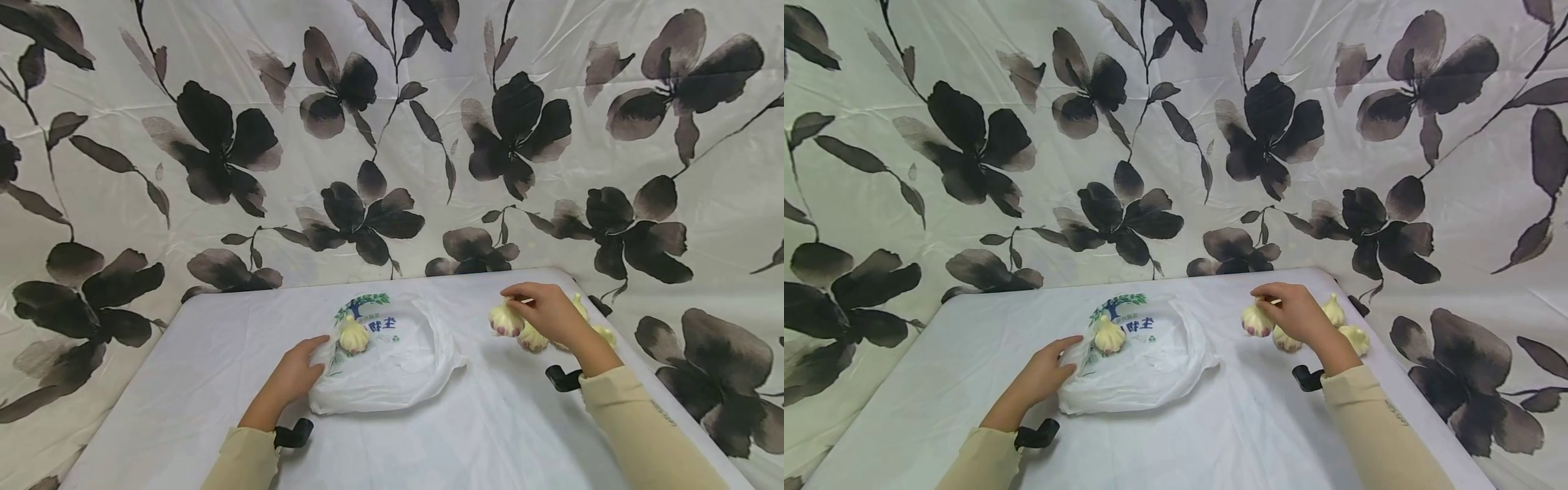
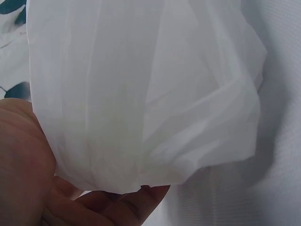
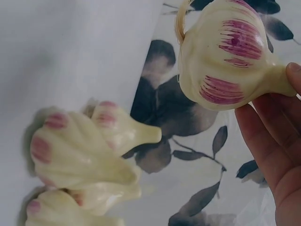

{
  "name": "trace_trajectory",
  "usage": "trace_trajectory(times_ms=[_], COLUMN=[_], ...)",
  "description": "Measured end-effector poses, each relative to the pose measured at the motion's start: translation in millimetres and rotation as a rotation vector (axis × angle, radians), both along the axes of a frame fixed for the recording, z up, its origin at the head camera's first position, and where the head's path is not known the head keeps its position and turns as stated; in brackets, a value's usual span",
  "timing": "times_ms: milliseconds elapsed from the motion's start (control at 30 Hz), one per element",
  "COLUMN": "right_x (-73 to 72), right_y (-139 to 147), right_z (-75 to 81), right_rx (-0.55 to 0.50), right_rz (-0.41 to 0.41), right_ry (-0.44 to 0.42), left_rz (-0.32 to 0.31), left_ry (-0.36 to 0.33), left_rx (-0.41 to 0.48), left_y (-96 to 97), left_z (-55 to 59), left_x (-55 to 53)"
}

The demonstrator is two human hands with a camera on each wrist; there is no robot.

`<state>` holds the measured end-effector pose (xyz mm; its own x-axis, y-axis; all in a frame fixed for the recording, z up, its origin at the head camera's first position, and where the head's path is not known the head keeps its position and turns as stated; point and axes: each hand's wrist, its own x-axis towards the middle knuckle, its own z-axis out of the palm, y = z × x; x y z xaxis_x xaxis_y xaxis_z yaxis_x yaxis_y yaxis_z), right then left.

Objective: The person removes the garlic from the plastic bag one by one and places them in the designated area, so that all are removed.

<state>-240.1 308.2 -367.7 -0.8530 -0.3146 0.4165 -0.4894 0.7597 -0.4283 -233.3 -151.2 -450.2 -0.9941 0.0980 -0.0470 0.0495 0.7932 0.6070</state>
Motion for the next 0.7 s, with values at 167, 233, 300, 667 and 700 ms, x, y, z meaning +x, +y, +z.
trace_trajectory(times_ms=[167, 233, 300, 667, 700], right_x=[3.2, 4.9, 6.6, 16.6, 17.3], right_y=[11, 16, 21, 48, 50], right_z=[0.0, -0.3, -0.9, -4.9, -5.8], right_rx=[0.002, 0.014, 0.020, 0.042, 0.044], right_rz=[-0.022, -0.028, -0.037, -0.086, -0.089], right_ry=[-0.019, -0.024, -0.034, -0.099, -0.103], left_rz=[0.009, 0.011, 0.015, 0.023, 0.024], left_ry=[-0.013, -0.017, -0.021, -0.022, -0.023], left_rx=[0.002, 0.003, 0.001, -0.006, -0.008], left_y=[-0.5, -0.6, -0.6, -0.4, -0.3], left_z=[0.3, 0.3, 0.1, -0.8, -0.9], left_x=[-0.1, -0.3, -0.3, 0.4, 0.4])
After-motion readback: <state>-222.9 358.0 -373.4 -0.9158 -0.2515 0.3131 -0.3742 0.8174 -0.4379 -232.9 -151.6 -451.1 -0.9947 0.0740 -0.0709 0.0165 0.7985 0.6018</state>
